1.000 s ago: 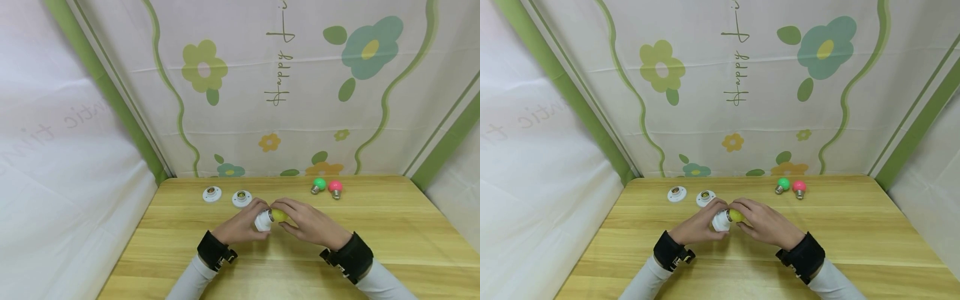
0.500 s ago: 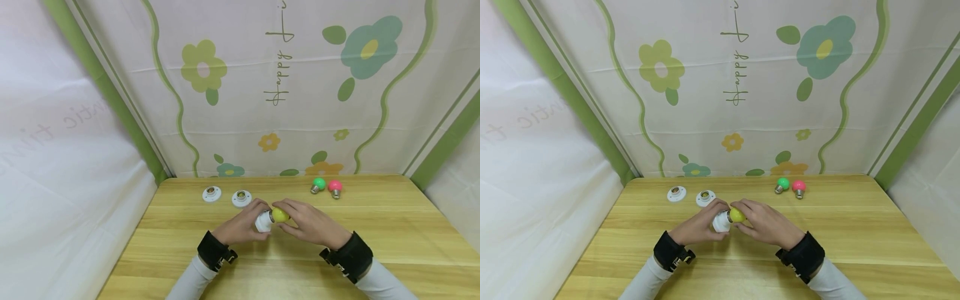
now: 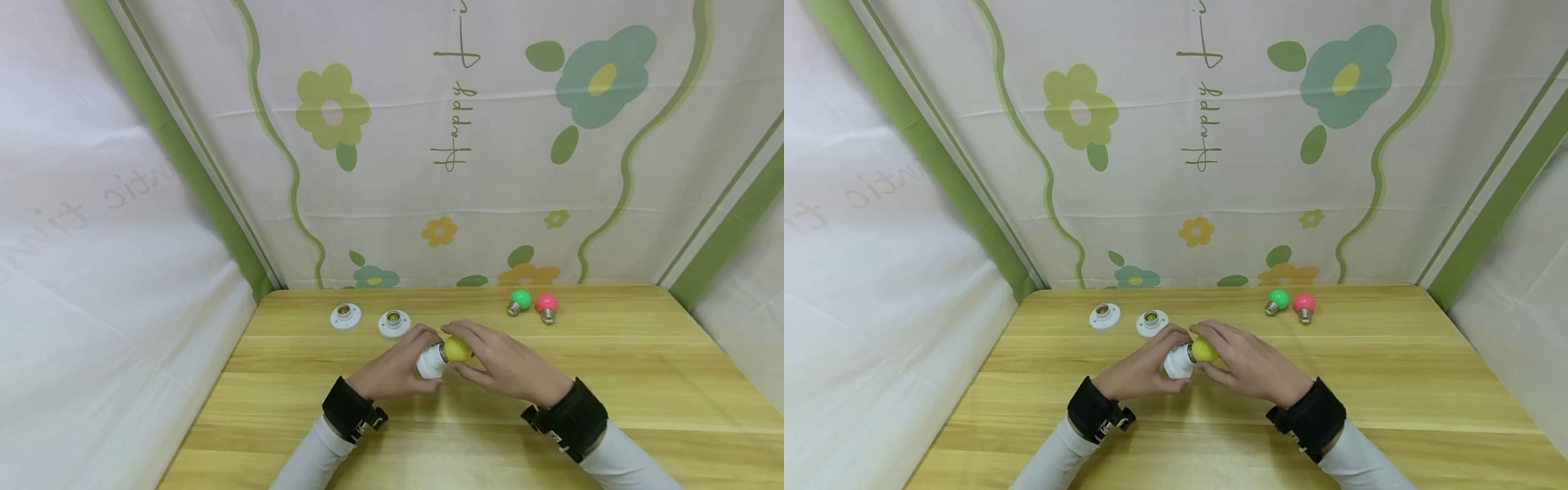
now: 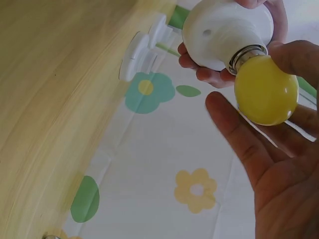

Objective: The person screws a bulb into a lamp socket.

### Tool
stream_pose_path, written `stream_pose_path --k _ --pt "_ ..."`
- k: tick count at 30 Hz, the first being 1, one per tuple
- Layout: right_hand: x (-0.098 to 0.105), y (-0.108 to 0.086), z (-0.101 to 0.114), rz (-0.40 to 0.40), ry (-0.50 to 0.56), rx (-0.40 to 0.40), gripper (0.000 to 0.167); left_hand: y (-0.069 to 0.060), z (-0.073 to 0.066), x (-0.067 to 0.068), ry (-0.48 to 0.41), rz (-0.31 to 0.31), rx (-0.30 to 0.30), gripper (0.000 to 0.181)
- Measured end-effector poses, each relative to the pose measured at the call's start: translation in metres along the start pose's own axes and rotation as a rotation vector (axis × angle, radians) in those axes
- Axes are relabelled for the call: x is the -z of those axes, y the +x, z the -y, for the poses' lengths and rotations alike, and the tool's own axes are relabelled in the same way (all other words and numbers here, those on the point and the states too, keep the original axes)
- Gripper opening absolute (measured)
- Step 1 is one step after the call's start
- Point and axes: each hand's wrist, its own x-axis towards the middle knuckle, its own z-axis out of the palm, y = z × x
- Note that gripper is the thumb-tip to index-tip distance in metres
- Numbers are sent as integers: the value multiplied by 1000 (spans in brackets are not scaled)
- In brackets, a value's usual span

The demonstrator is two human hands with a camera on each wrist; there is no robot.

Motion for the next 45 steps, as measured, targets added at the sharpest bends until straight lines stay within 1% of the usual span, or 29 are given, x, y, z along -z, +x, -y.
stream_pose_path --k 5,9,17,22,25,31,39,45 --pt "-2 1 -1 -22 20 55 54 0 1 1 -5 -2 -15 53" --pt "-1 0 -1 -15 19 73 59 -1 2 1 -5 -3 -20 52" --pt "-1 0 -3 -22 4 98 61 0 2 0 -13 2 3 52" --pt "-1 0 -3 -18 -13 91 61 0 1 1 -8 0 0 51" --pt "0 0 -2 -11 -2 80 61 0 0 1 -2 2 1 52" --pt "1 -1 -1 12 10 38 59 0 -3 2 10 16 10 52" --pt "3 -2 1 46 13 -14 56 0 -3 2 13 30 15 51" --pt "2 -1 1 42 3 -20 56 0 -4 2 13 34 13 51"
